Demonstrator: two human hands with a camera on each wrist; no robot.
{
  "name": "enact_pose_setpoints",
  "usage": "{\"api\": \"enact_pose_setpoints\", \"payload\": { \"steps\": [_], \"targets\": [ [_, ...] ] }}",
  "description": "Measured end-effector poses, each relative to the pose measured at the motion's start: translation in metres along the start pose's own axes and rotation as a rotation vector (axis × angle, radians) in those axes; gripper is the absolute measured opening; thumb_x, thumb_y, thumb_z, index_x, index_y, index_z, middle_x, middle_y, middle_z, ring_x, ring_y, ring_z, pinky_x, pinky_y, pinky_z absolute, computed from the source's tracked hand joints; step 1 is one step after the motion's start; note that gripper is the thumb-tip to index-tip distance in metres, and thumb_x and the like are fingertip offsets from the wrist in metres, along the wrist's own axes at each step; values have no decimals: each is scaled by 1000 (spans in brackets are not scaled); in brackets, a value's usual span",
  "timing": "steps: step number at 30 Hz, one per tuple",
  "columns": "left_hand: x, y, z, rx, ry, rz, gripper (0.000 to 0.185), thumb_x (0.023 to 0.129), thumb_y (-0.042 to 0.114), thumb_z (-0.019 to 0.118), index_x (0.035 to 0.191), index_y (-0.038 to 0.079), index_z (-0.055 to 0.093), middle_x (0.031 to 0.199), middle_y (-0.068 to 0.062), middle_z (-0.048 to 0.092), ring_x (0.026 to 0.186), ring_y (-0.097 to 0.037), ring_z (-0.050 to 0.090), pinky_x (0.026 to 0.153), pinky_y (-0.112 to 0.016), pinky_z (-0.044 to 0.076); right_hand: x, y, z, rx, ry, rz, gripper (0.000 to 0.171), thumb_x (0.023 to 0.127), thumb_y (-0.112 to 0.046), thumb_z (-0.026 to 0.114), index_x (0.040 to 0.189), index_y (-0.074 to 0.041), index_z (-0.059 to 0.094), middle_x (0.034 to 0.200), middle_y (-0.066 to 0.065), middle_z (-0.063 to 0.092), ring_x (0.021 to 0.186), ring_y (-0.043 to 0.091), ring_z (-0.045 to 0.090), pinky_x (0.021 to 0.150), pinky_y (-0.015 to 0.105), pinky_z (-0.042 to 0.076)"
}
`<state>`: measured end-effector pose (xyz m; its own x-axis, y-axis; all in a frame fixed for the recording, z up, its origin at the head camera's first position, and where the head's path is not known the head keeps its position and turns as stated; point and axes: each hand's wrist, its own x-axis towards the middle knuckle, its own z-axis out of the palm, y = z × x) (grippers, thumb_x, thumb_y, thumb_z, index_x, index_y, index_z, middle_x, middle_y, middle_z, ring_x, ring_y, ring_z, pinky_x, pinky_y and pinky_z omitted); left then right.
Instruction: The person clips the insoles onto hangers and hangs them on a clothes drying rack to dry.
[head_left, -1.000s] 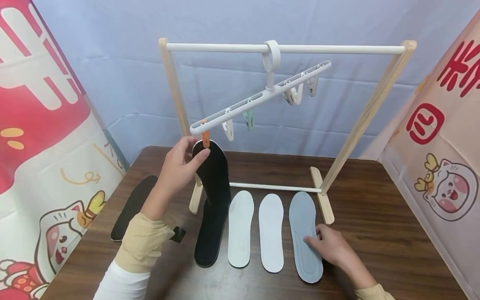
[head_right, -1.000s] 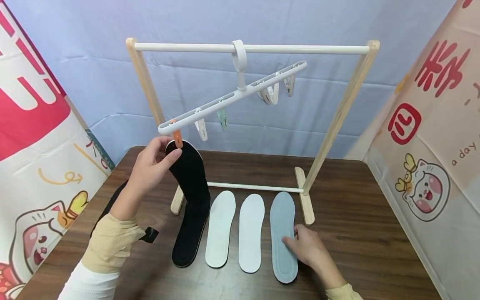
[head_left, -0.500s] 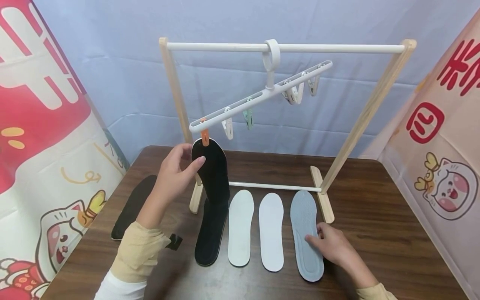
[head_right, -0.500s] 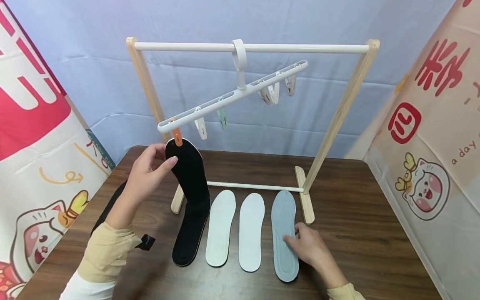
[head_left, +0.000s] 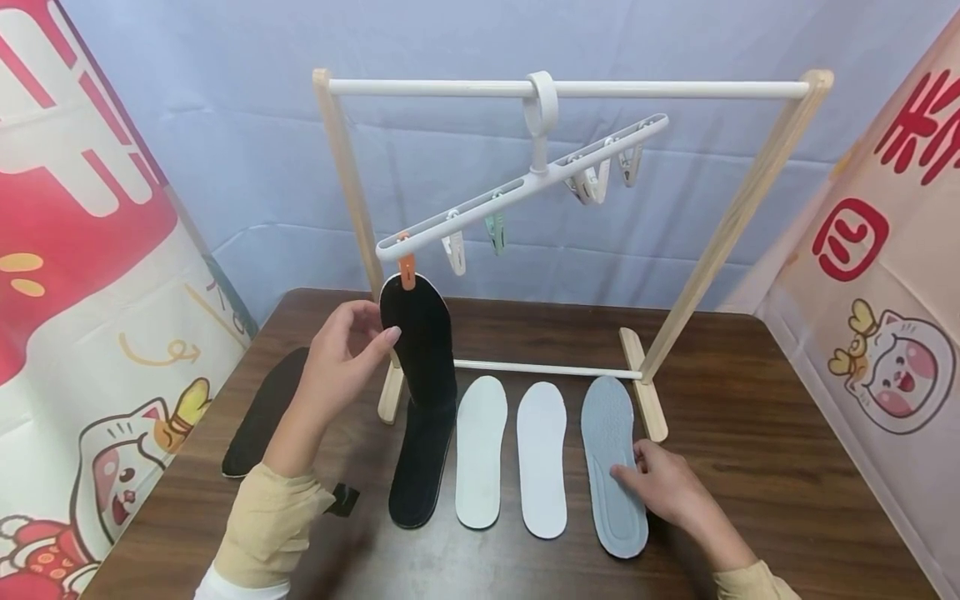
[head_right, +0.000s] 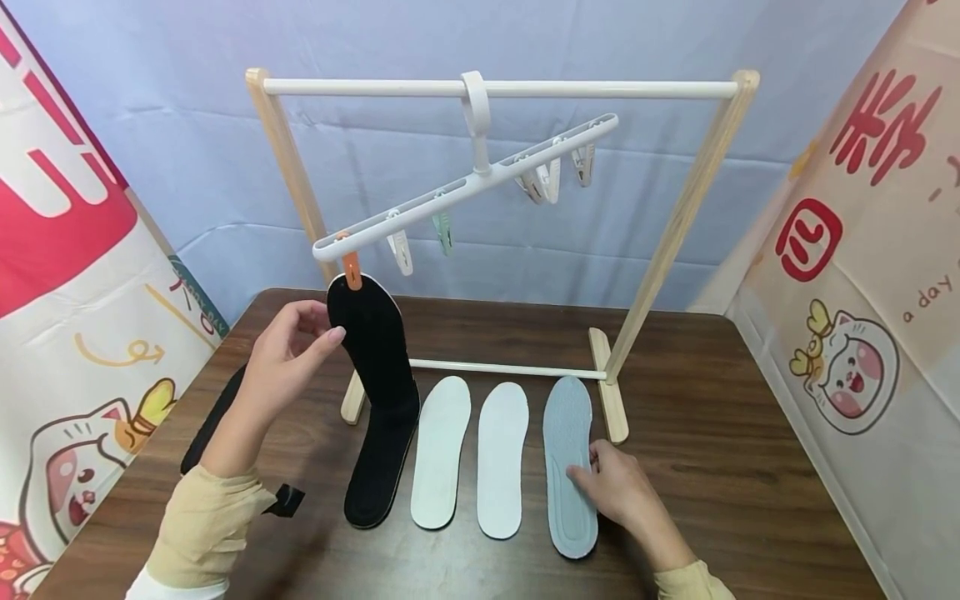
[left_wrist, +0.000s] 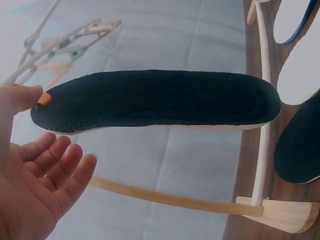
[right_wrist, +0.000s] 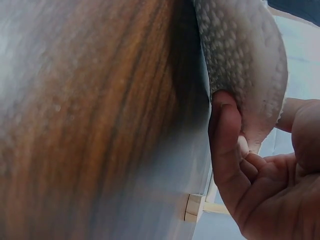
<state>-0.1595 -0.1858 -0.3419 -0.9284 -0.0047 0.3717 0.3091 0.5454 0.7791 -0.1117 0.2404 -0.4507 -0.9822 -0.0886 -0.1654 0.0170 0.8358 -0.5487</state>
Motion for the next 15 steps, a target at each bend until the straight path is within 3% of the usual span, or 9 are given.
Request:
{"api": "enact_pose_setpoints", "payload": {
  "steps": [9,15],
  "targets": [
    [-9,-8,1,15,11,-19,43,95,28,72,126,4,56,107,-11,62,94,-22,61,81,-30,49,1,1,0,3,-6,4,29,93,-27,71,99,-3,57,72,1,46,65,16,45,59,33,37],
    [-13,-9,2,14,12,-37,45,94,30,73,126,4,55,109,-11,62,95,-23,62,82,-36,50,-1,1,-1,-1,-7,0,27,93,-28,71,96,-5,56,71,0,45,64,16,43,59,32,36]
  ]
}}
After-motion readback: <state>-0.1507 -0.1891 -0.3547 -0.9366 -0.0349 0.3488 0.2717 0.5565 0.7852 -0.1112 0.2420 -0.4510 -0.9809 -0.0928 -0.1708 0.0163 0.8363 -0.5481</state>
